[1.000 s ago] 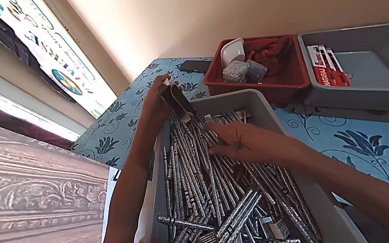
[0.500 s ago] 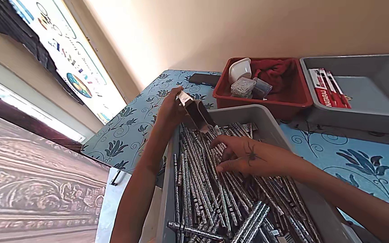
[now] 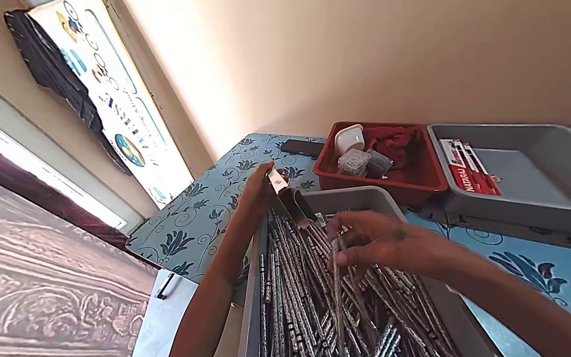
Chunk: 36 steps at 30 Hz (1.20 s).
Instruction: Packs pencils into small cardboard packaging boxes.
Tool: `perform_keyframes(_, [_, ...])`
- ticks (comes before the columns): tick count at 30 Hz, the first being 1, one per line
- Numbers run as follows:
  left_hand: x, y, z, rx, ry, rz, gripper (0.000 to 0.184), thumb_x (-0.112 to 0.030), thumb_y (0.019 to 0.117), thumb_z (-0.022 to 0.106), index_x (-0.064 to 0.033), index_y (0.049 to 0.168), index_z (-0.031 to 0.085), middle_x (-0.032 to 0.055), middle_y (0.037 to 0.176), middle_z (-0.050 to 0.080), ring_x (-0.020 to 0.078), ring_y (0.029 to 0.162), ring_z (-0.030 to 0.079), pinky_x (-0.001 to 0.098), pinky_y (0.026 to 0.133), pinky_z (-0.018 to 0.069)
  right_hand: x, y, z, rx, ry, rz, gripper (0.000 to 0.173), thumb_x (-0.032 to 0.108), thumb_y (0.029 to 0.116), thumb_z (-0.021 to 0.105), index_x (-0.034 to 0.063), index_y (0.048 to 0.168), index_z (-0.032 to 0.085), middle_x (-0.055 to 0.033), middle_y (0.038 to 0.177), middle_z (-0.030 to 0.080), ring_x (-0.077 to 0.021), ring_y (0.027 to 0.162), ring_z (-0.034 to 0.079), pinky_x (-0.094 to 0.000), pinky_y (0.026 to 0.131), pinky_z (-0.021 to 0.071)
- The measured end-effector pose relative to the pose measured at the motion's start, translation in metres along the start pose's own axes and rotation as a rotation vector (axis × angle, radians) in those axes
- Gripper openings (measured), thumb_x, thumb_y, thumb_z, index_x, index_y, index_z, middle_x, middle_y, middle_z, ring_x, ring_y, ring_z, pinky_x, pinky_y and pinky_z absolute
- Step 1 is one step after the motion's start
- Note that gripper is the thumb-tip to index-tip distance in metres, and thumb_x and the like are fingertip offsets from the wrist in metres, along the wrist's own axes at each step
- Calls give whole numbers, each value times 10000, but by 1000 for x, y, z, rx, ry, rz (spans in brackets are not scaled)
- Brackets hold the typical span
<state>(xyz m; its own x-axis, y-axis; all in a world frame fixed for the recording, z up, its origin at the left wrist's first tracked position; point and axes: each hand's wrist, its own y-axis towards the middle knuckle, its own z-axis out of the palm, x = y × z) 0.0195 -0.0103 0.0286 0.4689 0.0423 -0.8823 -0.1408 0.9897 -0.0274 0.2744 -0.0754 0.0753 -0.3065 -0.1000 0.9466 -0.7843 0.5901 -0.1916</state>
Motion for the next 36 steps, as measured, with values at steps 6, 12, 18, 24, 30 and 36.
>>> perform_keyframes(6, [3,8,-4,2,-43,-20,224,-286,1099,384,-112,1129,521,33,852,682,79,644,668,188,507,524,50,-87,-31,-495,-275,-649,233,212,944,719,200,1169,661,55,994,760,-51,730,726,-175,570,612])
perform_keyframes(12, [0,-3,4,-27,-75,22,221,-220,1101,395,-50,1132,533,49,842,658,100,655,666,212,573,558,59,-127,-2,-682,-463,-973,151,173,966,720,162,1112,681,62,1063,776,-72,952,749,-193,812,626])
perform_keyframes(18, [-1,-6,6,-5,-97,45,218,-192,1112,352,-42,1126,509,55,865,643,96,679,654,207,585,548,53,-90,45,-653,-822,-1240,82,96,1049,565,47,1013,621,-92,1037,740,-108,1036,699,-204,914,550])
perform_keyframes(24, [-4,-8,10,-44,-62,31,223,-207,1110,365,-34,1170,492,72,909,625,96,685,639,207,578,534,43,-70,50,-755,-1086,-1228,110,104,1062,513,83,1044,619,-95,1032,743,-143,972,685,-196,829,521])
perform_keyframes(30, [-5,-7,10,-64,-28,5,240,-229,1112,361,-49,1205,489,72,940,635,103,693,643,219,596,537,36,-62,61,-830,-1228,-1193,105,90,1046,530,91,1081,630,-103,1011,754,-184,877,671,-244,738,495])
perform_keyframes(36, [-7,-13,17,-99,-13,21,194,-202,1101,398,-53,1181,494,57,878,601,112,680,632,236,623,551,32,-25,61,-981,-1292,-1196,196,45,1037,519,39,1172,662,-126,1019,759,-185,733,635,-266,594,452])
